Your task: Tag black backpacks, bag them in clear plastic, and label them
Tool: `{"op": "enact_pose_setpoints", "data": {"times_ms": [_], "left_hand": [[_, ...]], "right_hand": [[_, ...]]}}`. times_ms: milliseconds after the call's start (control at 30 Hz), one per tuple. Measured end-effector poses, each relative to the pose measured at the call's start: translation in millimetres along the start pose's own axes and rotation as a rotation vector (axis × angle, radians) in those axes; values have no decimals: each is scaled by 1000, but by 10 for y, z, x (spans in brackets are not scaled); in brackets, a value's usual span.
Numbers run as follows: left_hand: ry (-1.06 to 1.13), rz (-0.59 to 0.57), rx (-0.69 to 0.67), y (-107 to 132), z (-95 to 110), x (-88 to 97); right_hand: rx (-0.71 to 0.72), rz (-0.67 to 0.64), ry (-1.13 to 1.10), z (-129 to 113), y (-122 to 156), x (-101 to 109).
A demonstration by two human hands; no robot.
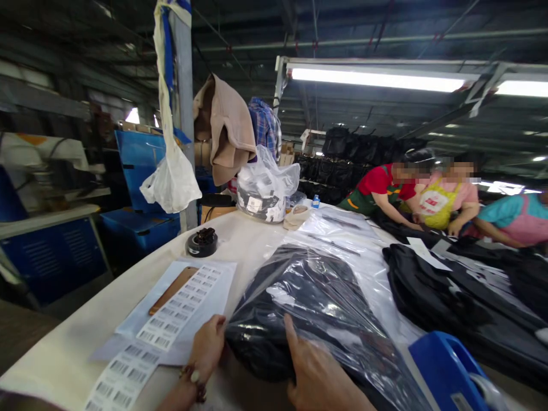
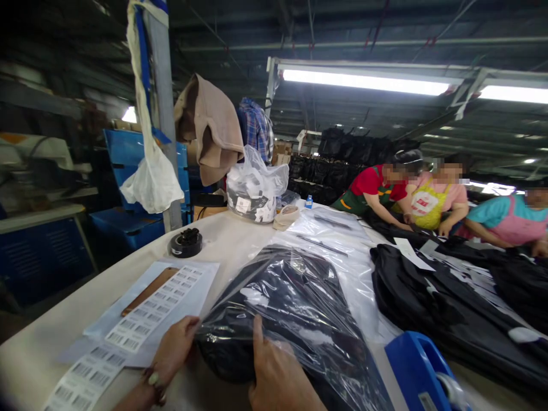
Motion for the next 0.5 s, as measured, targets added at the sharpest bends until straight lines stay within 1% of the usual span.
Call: {"op": "enact_pose_setpoints", "data": {"times_ms": [67, 133, 233, 267, 333, 367, 400, 433, 467, 500], "left_hand": [[-33, -44, -59, 34, 88, -20], [-32, -125, -107, 133, 143, -23], [98, -251, -84, 330, 97, 1], [159, -263, -55, 384, 51, 11], [276, -203, 9, 454, -78, 15], [337, -162, 55, 478, -166, -21], [397, -130, 109, 497, -264, -96], [453, -110, 152, 508, -353, -202], [491, -116, 192, 511, -433, -344], [501, -142, 177, 497, -462, -497]], "right_hand": [[-13, -8, 14, 60, -13, -5], [-26, 19, 16, 117, -12, 28], [-41, 91, 22, 158, -2, 59], [-51, 100, 31, 165, -5, 28], [-73, 99, 64, 176, -21, -97], [-73, 96, 84, 174, -31, -175], [-67, 101, 101, 171, -42, -247], [-60, 109, 119, 171, -52, -309], [-49, 121, 133, 173, -61, -354], [-36, 137, 139, 176, -69, -375]]}}
Point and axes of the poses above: each hand's wrist, its own y-axis away from the middle knuckle, its own x-axis out of the back of the hand, z = x × y, the point moved 8 cm from there along -y, towards the middle knuckle, and after that the axes turned 8 degrees about -y, right-handed, at the moved point
